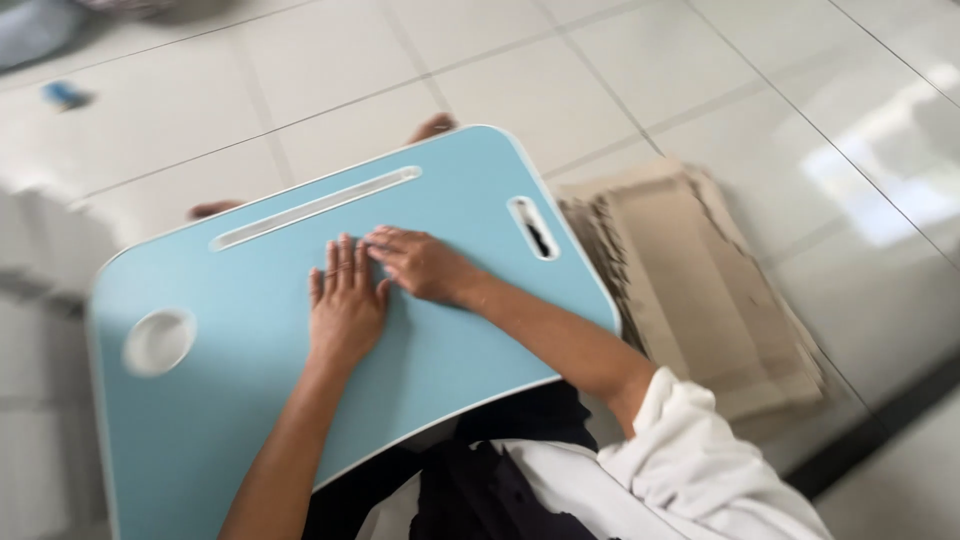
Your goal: Folding cardboard templates into small boxes on a lap desk
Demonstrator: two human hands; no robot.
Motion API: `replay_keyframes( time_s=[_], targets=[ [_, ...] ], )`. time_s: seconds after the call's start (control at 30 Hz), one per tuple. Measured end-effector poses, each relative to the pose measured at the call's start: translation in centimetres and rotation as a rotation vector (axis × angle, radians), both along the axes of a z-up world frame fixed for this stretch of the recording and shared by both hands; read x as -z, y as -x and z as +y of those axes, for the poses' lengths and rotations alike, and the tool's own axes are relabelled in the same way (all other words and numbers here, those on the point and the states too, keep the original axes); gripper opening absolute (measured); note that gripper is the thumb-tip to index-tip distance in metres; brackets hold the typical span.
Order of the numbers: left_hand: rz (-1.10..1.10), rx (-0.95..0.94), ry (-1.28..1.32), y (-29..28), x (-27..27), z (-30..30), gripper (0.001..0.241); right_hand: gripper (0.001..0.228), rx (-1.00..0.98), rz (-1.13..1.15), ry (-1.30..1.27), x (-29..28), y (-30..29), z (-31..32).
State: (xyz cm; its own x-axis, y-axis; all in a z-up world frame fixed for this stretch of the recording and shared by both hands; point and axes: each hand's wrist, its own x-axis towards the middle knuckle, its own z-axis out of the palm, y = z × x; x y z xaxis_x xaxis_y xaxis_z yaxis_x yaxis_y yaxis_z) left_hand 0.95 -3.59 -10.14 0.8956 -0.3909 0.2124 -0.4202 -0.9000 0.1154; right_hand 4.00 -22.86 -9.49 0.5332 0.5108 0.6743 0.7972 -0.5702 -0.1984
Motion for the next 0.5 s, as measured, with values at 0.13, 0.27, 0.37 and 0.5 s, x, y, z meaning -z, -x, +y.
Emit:
replay_keyframes(
  time_s=[0.13,0.27,0.37,0.5],
  targets=[
    [0.067,0.106,-0.078,0.1,-0.9,-3.0,0.07,0.033,0.171,-0.109,0.137,1.1,1.7,-11.6],
    [0.111,0.144,-0.086,0.0,-1.1,-5.6,0.071,0.019,0.527,-0.044,-0.012,2.7,6.0,-27.5],
    [0.127,0.184,-0.102,0.3,-1.2,-8.8,0.072,0.03,0.921,0.312,-0.201,7.9,10.6,-36.6],
    [0.172,0.266,-0.108,1.2,-2.9,-13.0,0.07,0.096,1.15,0.654,-0.337,18.6,11.3,-42.5]
  ],
)
